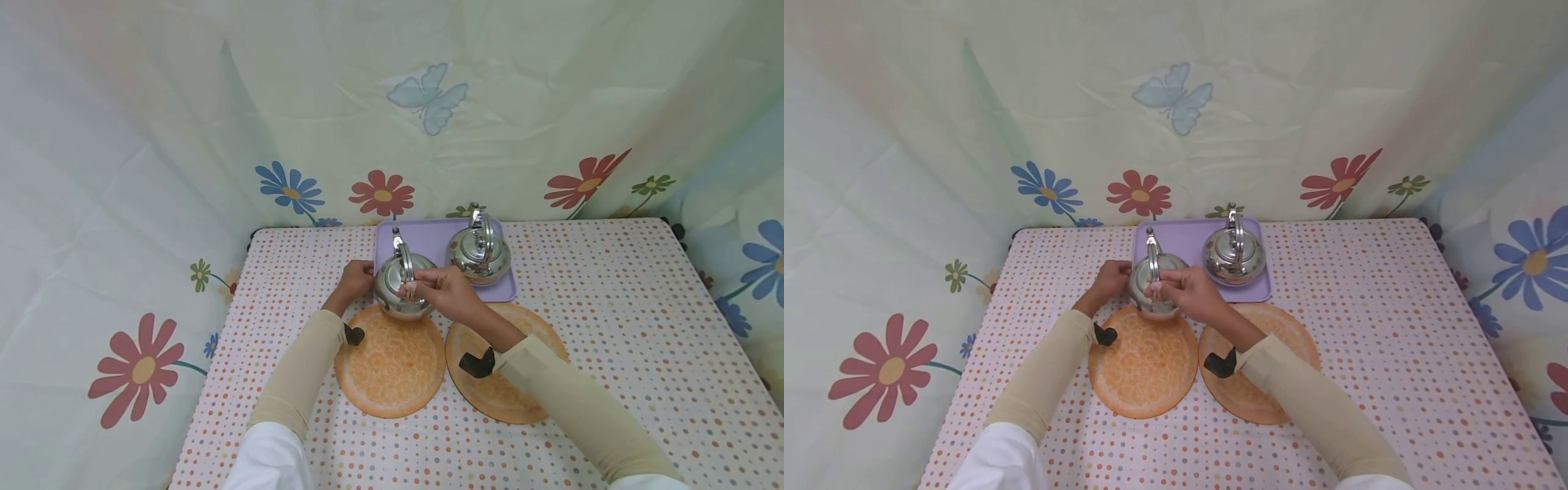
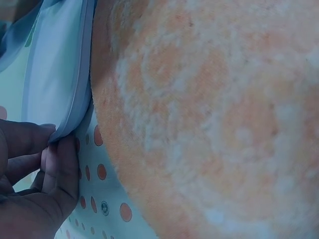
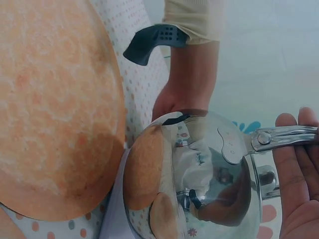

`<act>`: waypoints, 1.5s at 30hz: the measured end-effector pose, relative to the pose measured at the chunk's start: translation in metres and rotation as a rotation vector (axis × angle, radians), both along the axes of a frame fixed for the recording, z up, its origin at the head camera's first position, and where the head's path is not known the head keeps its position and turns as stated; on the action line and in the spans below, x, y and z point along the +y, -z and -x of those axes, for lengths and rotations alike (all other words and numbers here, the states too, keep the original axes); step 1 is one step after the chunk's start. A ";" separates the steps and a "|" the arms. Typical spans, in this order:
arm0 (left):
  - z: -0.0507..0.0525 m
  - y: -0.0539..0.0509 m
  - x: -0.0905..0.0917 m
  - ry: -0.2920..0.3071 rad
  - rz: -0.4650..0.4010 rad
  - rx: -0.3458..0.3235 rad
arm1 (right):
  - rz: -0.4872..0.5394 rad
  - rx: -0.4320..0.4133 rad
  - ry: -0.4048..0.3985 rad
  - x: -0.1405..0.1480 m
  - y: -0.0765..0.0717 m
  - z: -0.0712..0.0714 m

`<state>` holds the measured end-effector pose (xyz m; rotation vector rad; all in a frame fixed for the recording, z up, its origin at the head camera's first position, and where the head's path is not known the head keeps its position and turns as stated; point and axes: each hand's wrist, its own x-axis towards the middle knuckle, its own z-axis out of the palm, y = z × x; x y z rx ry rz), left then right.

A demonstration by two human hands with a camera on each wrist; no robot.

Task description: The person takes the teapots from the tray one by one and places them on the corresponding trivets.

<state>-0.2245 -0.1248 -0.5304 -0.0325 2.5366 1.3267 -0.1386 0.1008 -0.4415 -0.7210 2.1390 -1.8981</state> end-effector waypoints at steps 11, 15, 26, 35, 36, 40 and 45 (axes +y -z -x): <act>0.001 0.000 0.001 -0.002 -0.005 -0.009 | 0.038 -0.050 -0.058 -0.001 0.005 -0.013; 0.002 0.003 0.000 0.006 0.017 -0.001 | 0.064 -0.063 -0.076 -0.001 0.005 -0.016; 0.002 0.006 -0.001 0.004 0.011 -0.003 | 0.091 -0.087 -0.104 0.000 0.007 -0.024; 0.002 0.004 -0.001 0.006 0.049 0.017 | 0.057 -0.078 -0.065 0.004 0.014 -0.030; 0.002 0.003 -0.001 0.005 0.047 0.017 | 0.054 -0.077 -0.063 0.004 0.014 -0.031; 0.001 0.002 0.000 0.001 0.036 0.008 | 0.084 -0.086 -0.087 0.003 0.016 -0.035; 0.002 0.003 -0.001 0.006 0.033 0.017 | 0.119 -0.099 -0.129 0.001 0.019 -0.040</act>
